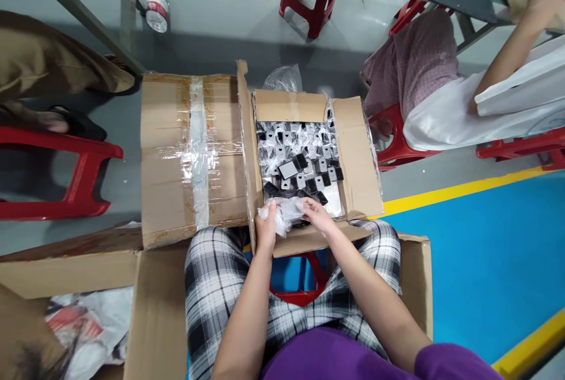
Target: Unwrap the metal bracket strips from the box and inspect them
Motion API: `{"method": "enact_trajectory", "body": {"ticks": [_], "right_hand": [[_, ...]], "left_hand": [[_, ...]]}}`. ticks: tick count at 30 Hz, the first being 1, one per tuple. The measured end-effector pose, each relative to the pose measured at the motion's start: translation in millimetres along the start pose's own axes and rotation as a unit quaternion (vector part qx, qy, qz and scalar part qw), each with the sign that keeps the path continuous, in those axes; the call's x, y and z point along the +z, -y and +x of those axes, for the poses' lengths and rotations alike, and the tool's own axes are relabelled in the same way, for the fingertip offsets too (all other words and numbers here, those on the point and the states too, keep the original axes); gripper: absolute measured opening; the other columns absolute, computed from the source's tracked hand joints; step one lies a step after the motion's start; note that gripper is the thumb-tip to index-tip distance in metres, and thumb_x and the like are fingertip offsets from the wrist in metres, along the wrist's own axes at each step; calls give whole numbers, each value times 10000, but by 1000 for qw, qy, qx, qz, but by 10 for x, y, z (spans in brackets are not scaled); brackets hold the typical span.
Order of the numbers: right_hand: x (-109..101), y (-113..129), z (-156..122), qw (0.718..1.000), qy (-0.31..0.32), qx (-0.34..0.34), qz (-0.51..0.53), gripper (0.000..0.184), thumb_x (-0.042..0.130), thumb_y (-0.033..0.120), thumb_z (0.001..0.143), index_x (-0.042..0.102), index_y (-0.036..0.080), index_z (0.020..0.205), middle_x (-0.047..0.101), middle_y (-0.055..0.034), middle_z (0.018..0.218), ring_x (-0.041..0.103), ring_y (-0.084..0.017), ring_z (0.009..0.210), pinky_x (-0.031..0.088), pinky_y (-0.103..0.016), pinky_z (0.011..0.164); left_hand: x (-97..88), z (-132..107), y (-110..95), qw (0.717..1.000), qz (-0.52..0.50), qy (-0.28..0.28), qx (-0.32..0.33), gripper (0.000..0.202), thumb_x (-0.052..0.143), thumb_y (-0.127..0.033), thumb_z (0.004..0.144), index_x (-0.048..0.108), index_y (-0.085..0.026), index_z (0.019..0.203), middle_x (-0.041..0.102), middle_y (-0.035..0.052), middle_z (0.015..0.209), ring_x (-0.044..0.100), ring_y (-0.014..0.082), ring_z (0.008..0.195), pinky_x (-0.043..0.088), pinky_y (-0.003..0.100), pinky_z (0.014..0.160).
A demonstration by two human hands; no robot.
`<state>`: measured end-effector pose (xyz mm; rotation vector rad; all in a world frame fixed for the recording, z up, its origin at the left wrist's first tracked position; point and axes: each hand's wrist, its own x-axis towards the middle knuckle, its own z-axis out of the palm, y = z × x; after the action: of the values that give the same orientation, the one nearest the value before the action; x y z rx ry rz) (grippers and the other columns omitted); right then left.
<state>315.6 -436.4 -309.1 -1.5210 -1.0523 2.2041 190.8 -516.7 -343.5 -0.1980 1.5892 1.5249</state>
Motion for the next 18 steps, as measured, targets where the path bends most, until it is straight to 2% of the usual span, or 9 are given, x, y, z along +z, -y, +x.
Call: {"method": "enact_trajectory", "body": {"ticks": [2, 3, 5, 7, 9, 11, 15, 18], "right_hand": [[-18, -38, 11, 1000, 15, 6, -16, 447, 855, 467, 558, 615, 220, 842, 667, 24, 696, 658, -176, 752, 515, -285, 701], [-45, -43, 26, 999, -2, -5, -35, 452, 852, 477, 557, 619, 216, 842, 677, 15, 705, 663, -184, 769, 518, -292, 715], [-144, -9, 82, 991, -79, -44, -103, 432, 797, 523, 625, 627, 202, 858, 702, -14, 742, 674, -198, 788, 527, -310, 740], [-295, 94, 181, 966, -171, -81, -174, 398, 685, 534, 748, 632, 186, 933, 733, -57, 835, 689, -210, 830, 536, -330, 773], [-452, 256, 321, 941, -231, -99, -228, 353, 585, 452, 845, 624, 167, 1050, 744, -100, 972, 696, -218, 925, 531, -342, 841], [-563, 450, 481, 914, -266, -105, -288, 324, 550, 337, 877, 622, 153, 1134, 734, -131, 1082, 684, -226, 1030, 503, -348, 926], [-540, 797, 748, 848, -281, -96, -440, 316, 532, 211, 901, 649, 152, 1188, 722, -169, 1139, 667, -266, 1110, 456, -389, 997], [-398, 951, 834, 800, -263, -76, -534, 291, 517, 171, 911, 678, 134, 1150, 726, -210, 1091, 670, -319, 1099, 462, -439, 971]], "left_hand": [[13, -6, -14, 999, -34, 11, -13, 603, 830, -599, 535, 690, -133, 892, 723, 38, 742, 678, 168, 663, 530, 282, 661], [16, -10, -19, 999, -46, 15, -20, 618, 836, -598, 528, 684, -132, 905, 727, 42, 753, 684, 172, 668, 538, 290, 668], [18, -16, -22, 998, -61, 15, -32, 606, 833, -596, 547, 675, -129, 899, 733, 54, 773, 701, 184, 695, 549, 299, 679], [15, -17, -16, 997, -66, 3, -41, 559, 821, -584, 584, 669, -128, 870, 730, 51, 760, 707, 182, 702, 548, 284, 668], [11, -16, -7, 997, -64, -7, -51, 523, 832, -544, 590, 675, -127, 862, 729, 44, 749, 707, 175, 696, 544, 267, 654], [11, -18, -3, 996, -61, -2, -64, 526, 873, -484, 538, 687, -122, 871, 734, 45, 752, 704, 171, 688, 544, 260, 649], [14, -41, -28, 995, -48, 40, -83, 584, 931, -393, 403, 701, -104, 855, 742, 69, 756, 684, 169, 645, 533, 261, 612], [15, -50, -43, 993, -42, 76, -86, 534, 936, -400, 359, 642, -124, 708, 755, 108, 844, 680, 184, 650, 524, 278, 578]]}}
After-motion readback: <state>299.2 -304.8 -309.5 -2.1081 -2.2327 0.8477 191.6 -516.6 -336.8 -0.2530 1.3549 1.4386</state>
